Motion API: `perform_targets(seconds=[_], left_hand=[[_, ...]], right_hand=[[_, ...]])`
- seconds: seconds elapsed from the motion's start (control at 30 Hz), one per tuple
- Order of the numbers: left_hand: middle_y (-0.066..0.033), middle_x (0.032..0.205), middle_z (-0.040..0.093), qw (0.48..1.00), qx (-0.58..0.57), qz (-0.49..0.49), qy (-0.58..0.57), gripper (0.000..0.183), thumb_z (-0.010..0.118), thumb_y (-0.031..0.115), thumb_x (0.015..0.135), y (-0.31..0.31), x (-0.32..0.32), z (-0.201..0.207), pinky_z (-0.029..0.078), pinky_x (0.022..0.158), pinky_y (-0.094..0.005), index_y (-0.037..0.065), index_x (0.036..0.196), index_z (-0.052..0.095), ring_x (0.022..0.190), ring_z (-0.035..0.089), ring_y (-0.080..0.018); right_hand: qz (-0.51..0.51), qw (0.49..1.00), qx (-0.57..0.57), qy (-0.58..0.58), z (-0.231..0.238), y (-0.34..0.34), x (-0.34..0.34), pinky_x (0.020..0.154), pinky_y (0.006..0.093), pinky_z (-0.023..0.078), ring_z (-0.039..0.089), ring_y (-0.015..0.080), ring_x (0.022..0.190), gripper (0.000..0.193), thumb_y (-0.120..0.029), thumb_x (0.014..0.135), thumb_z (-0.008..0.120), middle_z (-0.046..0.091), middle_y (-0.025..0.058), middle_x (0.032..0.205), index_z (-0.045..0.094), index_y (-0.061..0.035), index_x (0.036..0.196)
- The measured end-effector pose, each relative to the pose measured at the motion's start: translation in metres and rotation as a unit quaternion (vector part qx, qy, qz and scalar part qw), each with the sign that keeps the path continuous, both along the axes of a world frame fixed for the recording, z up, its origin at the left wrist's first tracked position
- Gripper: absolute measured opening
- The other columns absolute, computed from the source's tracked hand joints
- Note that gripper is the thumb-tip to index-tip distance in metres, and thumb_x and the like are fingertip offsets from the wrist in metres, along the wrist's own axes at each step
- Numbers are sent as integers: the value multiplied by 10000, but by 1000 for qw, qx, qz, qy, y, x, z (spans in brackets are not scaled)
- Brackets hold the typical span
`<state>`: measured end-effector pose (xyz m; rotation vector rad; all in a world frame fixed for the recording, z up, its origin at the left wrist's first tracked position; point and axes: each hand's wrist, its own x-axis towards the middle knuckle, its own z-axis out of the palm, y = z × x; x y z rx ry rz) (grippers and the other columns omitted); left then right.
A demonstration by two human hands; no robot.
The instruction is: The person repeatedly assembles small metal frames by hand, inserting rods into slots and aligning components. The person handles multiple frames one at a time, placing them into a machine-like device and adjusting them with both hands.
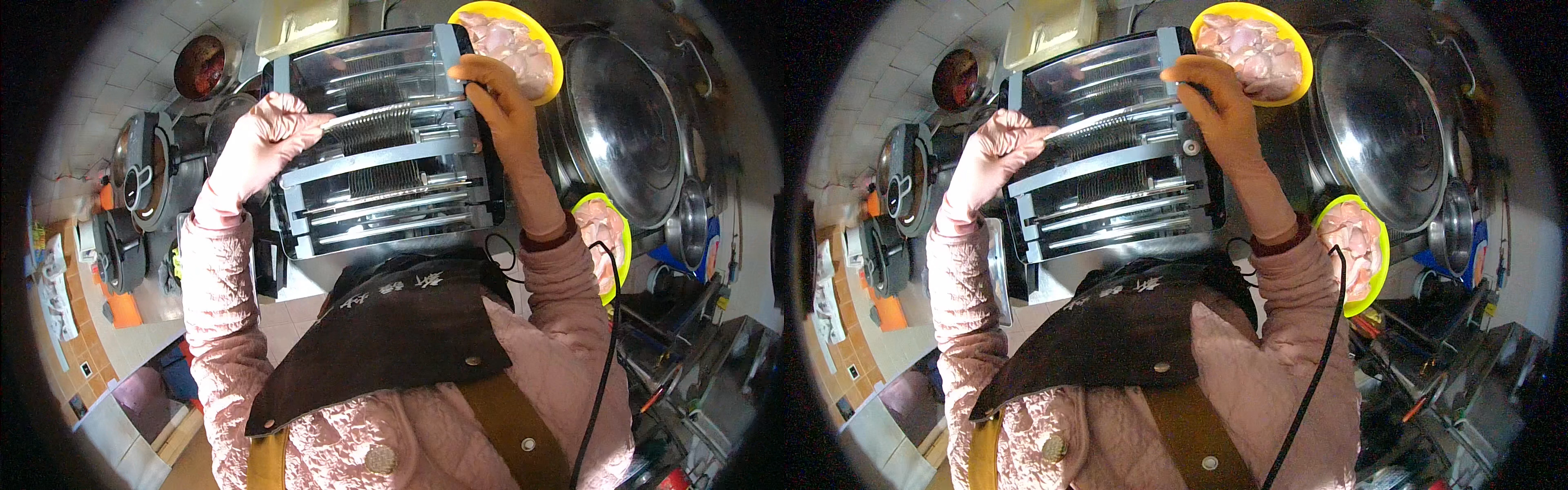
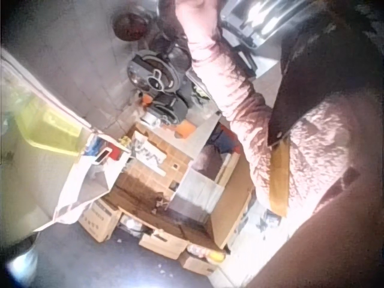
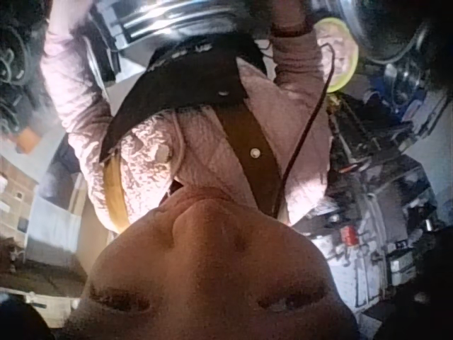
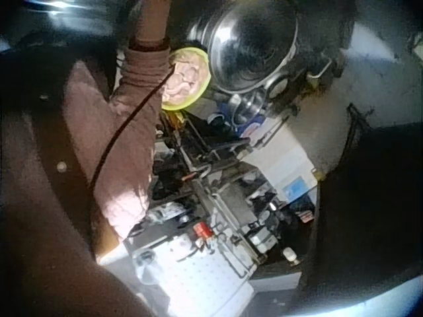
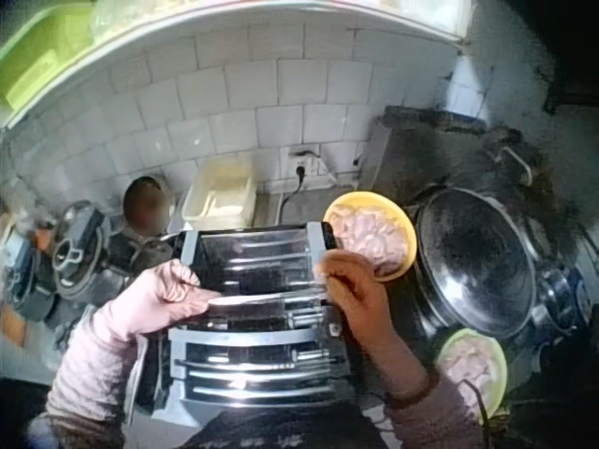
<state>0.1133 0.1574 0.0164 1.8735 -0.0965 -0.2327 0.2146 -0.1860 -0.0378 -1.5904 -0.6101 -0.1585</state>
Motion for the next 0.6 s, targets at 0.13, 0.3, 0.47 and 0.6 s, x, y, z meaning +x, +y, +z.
perform_targets(seconds=[0.13,0.3,0.47,0.6], left_hand=[[-29,1193,692,925,331,-66,-173,440,731,6,956,-1,2,16,491,1029,-324,112,1383,717,1114,601,-167],[-68,1106,725,938,237,40,-251,333,763,197,962,-36,-22,31,480,1026,-361,96,1279,773,1078,624,-232],[-84,1014,718,920,297,-28,-256,356,688,273,1024,-69,-54,28,488,911,-388,127,1346,722,924,632,-266],[-58,952,691,948,255,-38,-186,354,656,272,1043,-66,-65,28,484,889,-381,129,1361,718,894,614,-243]], right_hand=[[-19,996,83,36,9,-8,-9,1056,317,478,639,150,1187,237,-58,1003,653,690,61,1249,715,-55,1232],[-89,994,0,61,16,-25,-27,1067,315,465,639,154,1172,266,-87,1035,610,693,58,1253,668,-32,1289],[-75,993,-13,92,12,-31,-52,1073,344,461,626,200,1215,291,-99,1010,642,659,95,1307,661,-52,1297],[-89,992,-89,-8,3,-19,-64,1126,400,420,583,287,1289,349,-142,1004,646,644,142,1336,632,-40,1337]])
